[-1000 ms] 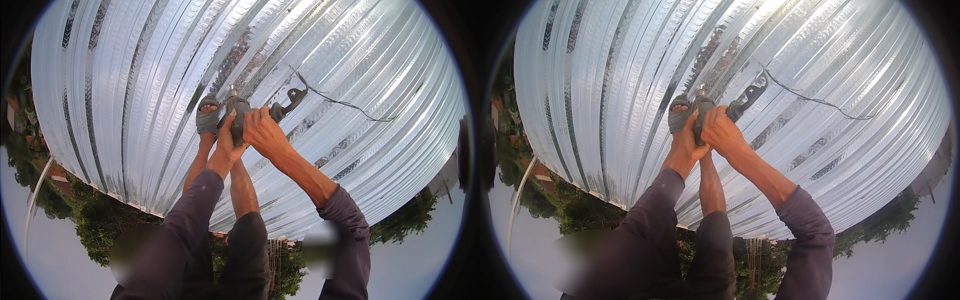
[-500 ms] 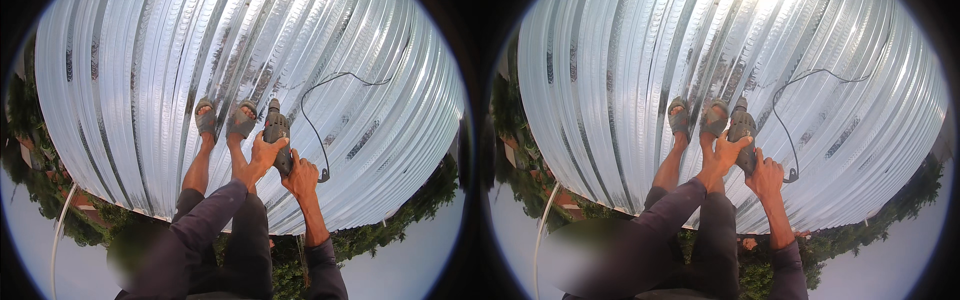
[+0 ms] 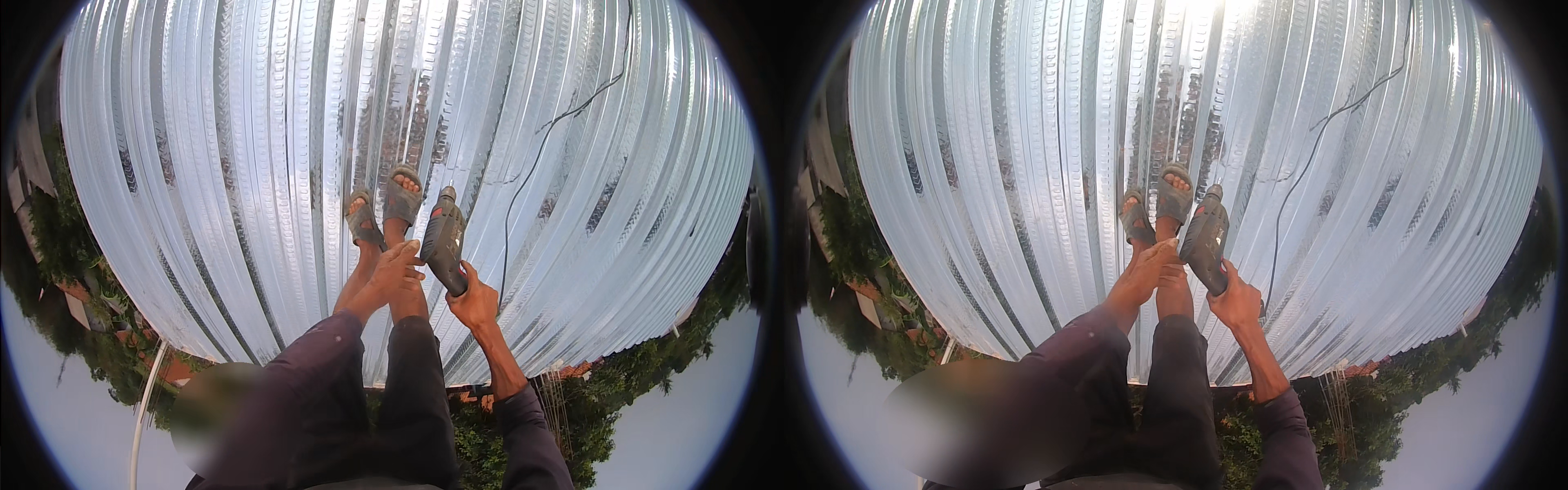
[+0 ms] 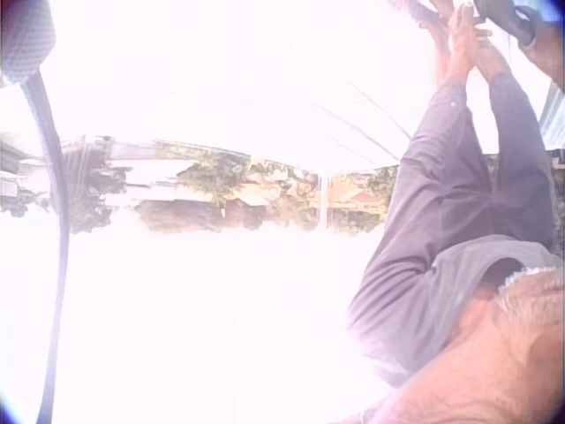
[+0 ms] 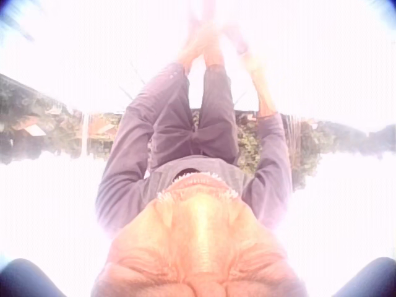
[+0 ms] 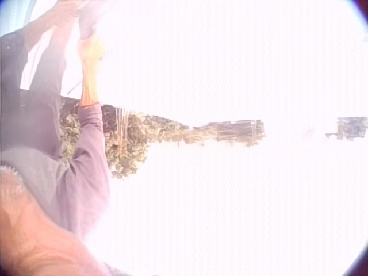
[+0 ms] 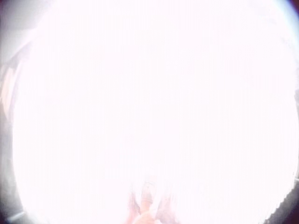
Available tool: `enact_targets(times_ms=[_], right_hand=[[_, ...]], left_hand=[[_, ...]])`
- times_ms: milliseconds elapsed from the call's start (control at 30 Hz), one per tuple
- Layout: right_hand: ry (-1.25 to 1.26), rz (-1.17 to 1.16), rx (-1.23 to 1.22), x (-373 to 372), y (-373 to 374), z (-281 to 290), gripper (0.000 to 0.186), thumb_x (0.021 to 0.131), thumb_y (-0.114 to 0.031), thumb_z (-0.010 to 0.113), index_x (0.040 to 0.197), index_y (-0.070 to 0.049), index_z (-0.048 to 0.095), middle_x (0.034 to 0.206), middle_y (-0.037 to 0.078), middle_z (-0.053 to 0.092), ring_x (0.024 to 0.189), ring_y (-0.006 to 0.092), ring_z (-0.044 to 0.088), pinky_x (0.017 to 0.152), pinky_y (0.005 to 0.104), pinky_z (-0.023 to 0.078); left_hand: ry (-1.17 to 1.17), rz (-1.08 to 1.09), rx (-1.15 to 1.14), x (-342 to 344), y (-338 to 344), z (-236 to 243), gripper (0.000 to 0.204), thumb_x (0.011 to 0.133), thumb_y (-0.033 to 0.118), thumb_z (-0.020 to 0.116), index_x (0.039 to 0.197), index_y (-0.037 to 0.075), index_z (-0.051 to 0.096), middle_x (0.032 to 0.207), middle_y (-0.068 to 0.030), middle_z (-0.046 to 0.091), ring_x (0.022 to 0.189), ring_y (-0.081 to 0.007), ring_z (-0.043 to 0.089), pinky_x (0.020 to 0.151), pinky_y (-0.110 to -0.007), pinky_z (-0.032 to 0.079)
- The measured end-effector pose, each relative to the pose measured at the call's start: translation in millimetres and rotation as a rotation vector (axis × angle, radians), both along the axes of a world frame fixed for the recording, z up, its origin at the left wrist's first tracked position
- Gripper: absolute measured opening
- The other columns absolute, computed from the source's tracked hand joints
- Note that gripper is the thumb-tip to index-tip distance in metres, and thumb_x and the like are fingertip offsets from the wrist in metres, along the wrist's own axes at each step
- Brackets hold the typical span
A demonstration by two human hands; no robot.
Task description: The person walks on a corrugated metal roof, uses a power drill to fasten sheets, and secures them with a crimping tool. The person moves along the roof surface, drills holes, and crimps fasteners to attach the metal sheets.
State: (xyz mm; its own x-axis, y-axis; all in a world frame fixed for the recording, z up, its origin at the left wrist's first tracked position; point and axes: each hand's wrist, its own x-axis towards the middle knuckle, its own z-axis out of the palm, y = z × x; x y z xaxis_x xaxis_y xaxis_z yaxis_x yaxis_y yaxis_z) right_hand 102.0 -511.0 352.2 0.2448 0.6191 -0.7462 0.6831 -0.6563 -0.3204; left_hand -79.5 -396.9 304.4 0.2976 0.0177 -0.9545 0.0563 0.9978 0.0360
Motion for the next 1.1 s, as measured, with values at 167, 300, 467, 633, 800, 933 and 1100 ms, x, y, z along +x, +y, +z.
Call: enact_targets(times_ms=[167, 300, 467, 633, 800, 933, 1100], right_hand=[[0.005, -0.114, -0.107, 4, 5, 13, 0.067, 0.075, -0.026, 0.071, 0.137, -0.011, 0.049, 0.093, 0.021, 0.073, 0.08, 0.0419, 0.07, 0.076, 0.0488, 0.055], [0.024, -0.176, -0.075, 18, 12, 37, 0.066, 0.075, -0.026, 0.073, 0.135, -0.009, 0.051, 0.092, 0.023, 0.073, 0.082, 0.0414, 0.071, 0.078, 0.0477, 0.056], [0.012, -0.209, -0.029, 51, 35, 58, 0.065, 0.076, -0.028, 0.072, 0.134, -0.009, 0.052, 0.099, 0.022, 0.073, 0.084, 0.0411, 0.07, 0.079, 0.0473, 0.056], [-0.014, -0.239, -0.07, 96, 75, 72, 0.066, 0.074, -0.029, 0.074, 0.134, -0.009, 0.054, 0.1, 0.023, 0.072, 0.087, 0.041, 0.071, 0.08, 0.047, 0.056], [-0.056, -0.313, -0.139, 137, 128, 97, 0.068, 0.073, -0.03, 0.076, 0.133, -0.007, 0.054, 0.096, 0.023, 0.073, 0.089, 0.0396, 0.071, 0.083, 0.0467, 0.055], [-0.076, -0.389, -0.129, 171, 175, 103, 0.071, 0.07, -0.03, 0.078, 0.133, -0.006, 0.055, 0.094, 0.023, 0.073, 0.089, 0.0374, 0.071, 0.084, 0.0454, 0.055], [-0.098, -0.44, -0.111, 224, 255, 94, 0.069, 0.069, -0.029, 0.08, 0.13, -0.004, 0.058, 0.094, 0.023, 0.073, 0.091, 0.0361, 0.072, 0.085, 0.0431, 0.054]], left_hand=[[0.4, -0.35, 0.191, -123, -4, 5, 0.061, 0.092, 0.036, 0.066, 0.136, -0.005, 0.052, 0.099, -0.0139, 0.067, 0.071, -0.0182, 0.065, 0.057, -0.03, 0.055], [0.648, -0.432, 0.222, -220, -5, 35, 0.055, 0.091, 0.029, 0.066, 0.133, -0.005, 0.054, 0.093, -0.0162, 0.068, 0.068, -0.0199, 0.067, 0.052, -0.032, 0.054], [0.609, -0.372, 0.153, -234, 4, 84, 0.055, 0.095, 0.027, 0.062, 0.138, -0.004, 0.048, 0.103, -0.0201, 0.066, 0.077, -0.0242, 0.067, 0.061, -0.035, 0.057], [0.598, -0.263, 0.114, -189, 20, 105, 0.05, 0.096, 0.025, 0.061, 0.135, -0.005, 0.052, 0.109, -0.0199, 0.067, 0.087, -0.0249, 0.068, 0.072, -0.036, 0.056], [0.526, -0.365, 0.281, -161, 34, 101, 0.044, 0.094, 0.022, 0.065, 0.127, -0.007, 0.059, 0.101, -0.015, 0.069, 0.081, -0.0191, 0.066, 0.071, -0.029, 0.053], [0.53, -0.252, 0.192, -121, 94, 106, 0.046, 0.093, 0.021, 0.065, 0.129, -0.007, 0.057, 0.107, -0.0163, 0.069, 0.086, -0.0217, 0.067, 0.079, -0.032, 0.054], [0.553, -0.155, 0.096, -75, 205, 120, 0.049, 0.096, 0.024, 0.062, 0.134, -0.003, 0.052, 0.102, -0.0147, 0.067, 0.08, -0.0218, 0.067, 0.064, -0.033, 0.055]])
